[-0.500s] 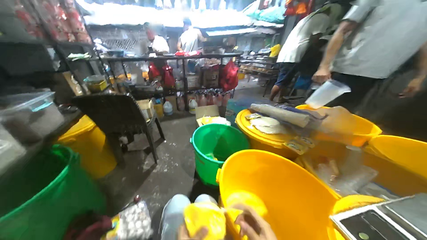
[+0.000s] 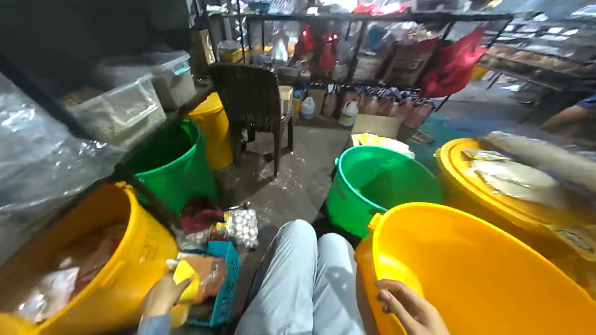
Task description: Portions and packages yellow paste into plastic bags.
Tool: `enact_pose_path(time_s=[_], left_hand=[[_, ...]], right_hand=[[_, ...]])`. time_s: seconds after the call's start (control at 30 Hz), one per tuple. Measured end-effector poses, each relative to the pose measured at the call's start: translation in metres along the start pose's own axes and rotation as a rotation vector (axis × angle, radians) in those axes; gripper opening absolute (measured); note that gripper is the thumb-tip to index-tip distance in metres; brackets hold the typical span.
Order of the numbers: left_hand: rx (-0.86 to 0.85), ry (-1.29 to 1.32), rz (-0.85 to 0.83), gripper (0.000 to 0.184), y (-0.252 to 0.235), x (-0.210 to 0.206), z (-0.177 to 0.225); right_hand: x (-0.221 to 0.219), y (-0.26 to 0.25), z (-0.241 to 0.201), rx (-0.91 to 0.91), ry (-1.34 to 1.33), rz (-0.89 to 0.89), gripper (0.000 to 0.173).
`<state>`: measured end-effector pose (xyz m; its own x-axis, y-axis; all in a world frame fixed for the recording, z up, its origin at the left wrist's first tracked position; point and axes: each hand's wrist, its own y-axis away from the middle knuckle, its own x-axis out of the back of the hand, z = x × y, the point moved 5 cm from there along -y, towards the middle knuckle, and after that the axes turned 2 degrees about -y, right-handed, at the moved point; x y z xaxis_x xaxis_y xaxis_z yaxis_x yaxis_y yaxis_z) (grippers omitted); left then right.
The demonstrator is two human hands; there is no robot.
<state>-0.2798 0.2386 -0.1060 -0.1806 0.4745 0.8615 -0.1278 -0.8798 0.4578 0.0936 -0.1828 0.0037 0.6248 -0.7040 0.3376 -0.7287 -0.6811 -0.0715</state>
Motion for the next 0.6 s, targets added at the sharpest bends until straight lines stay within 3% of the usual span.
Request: enact_pose_path(time_s=[0.07,0.13,0.2,0.27,0.3,0.33,0.4,0.5,0.6], left_hand=[[-0.051,0.137,0.002,0.067,0.014,0.005,0.012],[-0.206,0.319,-0.054,0.061,0.034,0.012,0.052],[-0.443,0.473,-0.197,0.051,0.071,0.015,0.111],[-0.708,0.56,-0.451,0.046,0.114,0.008,0.174],[-0.835,0.576,-0.59,0.046,0.135,0.004,0.205],[-0.941,0.587,-0.723,0.049,0.151,-0.002,0.233],[-1.094,0.646,-0.86,0.066,0.164,-0.016,0.274],[-0.994,0.837,-0.697,0.065,0.149,-0.028,0.299],[-0.906,0.581,-0.345,0.064,0.138,-0.059,0.291]], right_hand=[[-0.006,-0.001,0.002,-0.03,0.008,-0.012,0.024],[-0.018,-0.004,0.003,-0.021,-0.026,0.028,0.027],[-0.044,-0.008,-0.001,0.008,-0.086,0.007,0.05],[-0.074,-0.013,-0.016,-0.01,-0.156,-0.173,0.081],[-0.087,-0.016,-0.025,-0.045,-0.227,-0.295,0.087],[-0.096,-0.02,-0.034,-0.09,-0.31,-0.4,0.084],[-0.097,-0.036,-0.04,-0.207,-0.416,-0.471,0.06],[-0.063,-0.083,-0.028,-0.266,-0.395,-0.272,0.055],[-0.011,-0.161,-0.017,-0.271,-0.322,0.106,0.064]])
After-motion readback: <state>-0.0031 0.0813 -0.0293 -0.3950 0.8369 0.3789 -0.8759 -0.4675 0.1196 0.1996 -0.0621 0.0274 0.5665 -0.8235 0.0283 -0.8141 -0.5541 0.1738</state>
